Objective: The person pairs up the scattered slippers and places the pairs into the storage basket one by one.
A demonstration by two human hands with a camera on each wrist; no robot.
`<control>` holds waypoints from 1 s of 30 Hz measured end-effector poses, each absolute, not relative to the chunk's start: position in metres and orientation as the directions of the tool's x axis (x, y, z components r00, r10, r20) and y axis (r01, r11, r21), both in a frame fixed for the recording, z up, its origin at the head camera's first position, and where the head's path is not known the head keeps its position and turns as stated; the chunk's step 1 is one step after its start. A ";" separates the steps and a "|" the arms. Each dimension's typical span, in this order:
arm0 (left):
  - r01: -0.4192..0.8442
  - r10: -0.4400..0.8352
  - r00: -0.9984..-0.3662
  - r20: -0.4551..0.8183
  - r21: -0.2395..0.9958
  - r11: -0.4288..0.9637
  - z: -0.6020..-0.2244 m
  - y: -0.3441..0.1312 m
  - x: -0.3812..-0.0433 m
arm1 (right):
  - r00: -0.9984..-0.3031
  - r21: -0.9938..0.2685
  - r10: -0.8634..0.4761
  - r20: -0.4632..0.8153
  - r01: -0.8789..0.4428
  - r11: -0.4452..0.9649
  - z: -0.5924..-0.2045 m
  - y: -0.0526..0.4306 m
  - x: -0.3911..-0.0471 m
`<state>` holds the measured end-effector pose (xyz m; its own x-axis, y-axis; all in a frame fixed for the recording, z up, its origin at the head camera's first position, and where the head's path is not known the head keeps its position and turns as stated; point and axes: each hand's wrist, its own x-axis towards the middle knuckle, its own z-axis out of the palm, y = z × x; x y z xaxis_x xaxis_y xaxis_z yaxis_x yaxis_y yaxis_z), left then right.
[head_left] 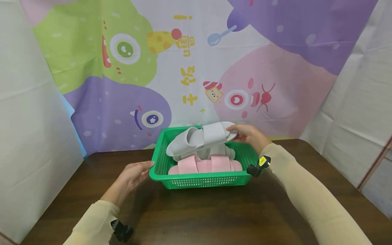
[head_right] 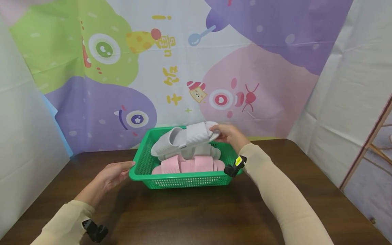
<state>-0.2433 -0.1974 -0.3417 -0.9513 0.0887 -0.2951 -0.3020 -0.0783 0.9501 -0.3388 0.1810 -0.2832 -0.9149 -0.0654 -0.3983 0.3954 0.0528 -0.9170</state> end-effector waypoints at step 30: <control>-0.295 0.052 -0.955 -0.291 0.951 -0.089 -0.344 -0.199 -0.244 | -0.904 -0.879 -0.084 -0.419 0.381 0.286 -0.349 0.203 -0.391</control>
